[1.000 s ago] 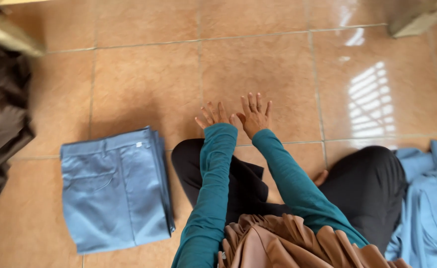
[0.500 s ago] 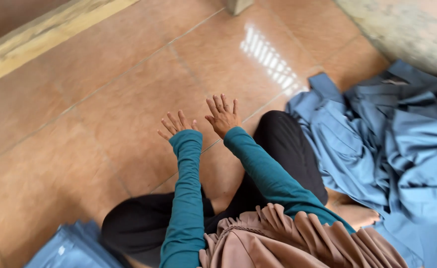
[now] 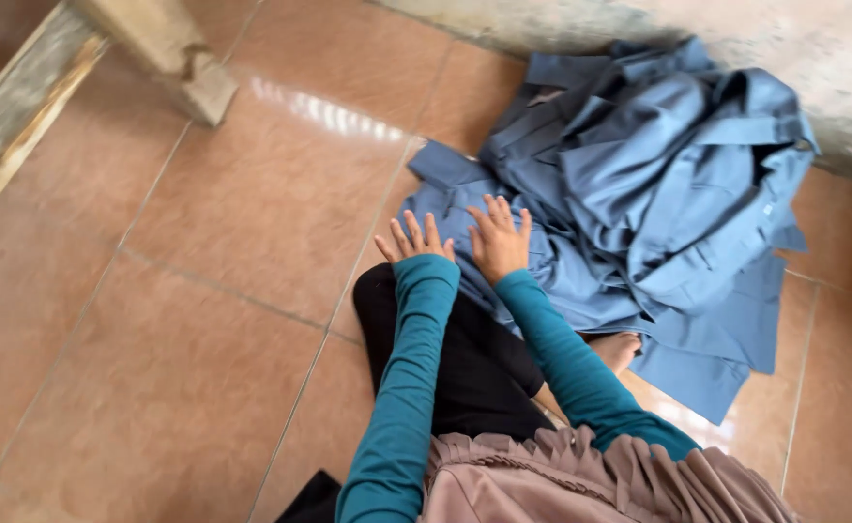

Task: The person sits on a tiled floor and folds multiple pairs of blue trousers by hand. They smooth the fabric, fold the legs together, and then fold the trousers into compact rectangles, stacking them neatly.

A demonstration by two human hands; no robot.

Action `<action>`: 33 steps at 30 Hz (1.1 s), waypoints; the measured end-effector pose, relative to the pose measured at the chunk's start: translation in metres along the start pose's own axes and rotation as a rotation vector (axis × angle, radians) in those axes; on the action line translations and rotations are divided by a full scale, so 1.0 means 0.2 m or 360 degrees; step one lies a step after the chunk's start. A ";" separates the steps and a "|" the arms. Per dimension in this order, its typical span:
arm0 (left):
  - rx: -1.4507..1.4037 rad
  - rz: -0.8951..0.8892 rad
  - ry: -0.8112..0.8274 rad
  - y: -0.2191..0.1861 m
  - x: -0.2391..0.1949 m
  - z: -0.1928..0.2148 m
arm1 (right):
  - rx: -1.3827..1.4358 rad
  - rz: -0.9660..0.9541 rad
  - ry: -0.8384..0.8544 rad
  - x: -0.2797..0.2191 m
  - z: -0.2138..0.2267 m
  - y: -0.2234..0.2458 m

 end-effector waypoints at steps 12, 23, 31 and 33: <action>-0.0457 -0.0608 0.0584 -0.91 -0.03 -0.41 | -0.0108 -0.1090 0.0124 -0.43 0.67 -1.13; -0.2701 0.0008 0.1092 -0.66 0.07 -0.58 | 0.1042 -0.0557 -0.0231 0.00 0.26 -0.41; -0.2849 -0.0079 0.0381 -0.01 0.46 -0.36 | 0.1917 -0.0527 0.0352 0.30 0.37 0.05; -0.2681 -0.0217 0.0455 -0.04 0.47 -0.25 | 0.2135 -0.0667 0.0394 0.31 0.49 0.02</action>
Point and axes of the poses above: each hand's wrist, its own x-axis towards the middle knuckle, its own z-axis out of the back of the hand, y = z × x, the point moved 6 cm from there along x, towards the middle knuckle, and after that the axes turned 5 degrees about z, right-handed, at the moved point
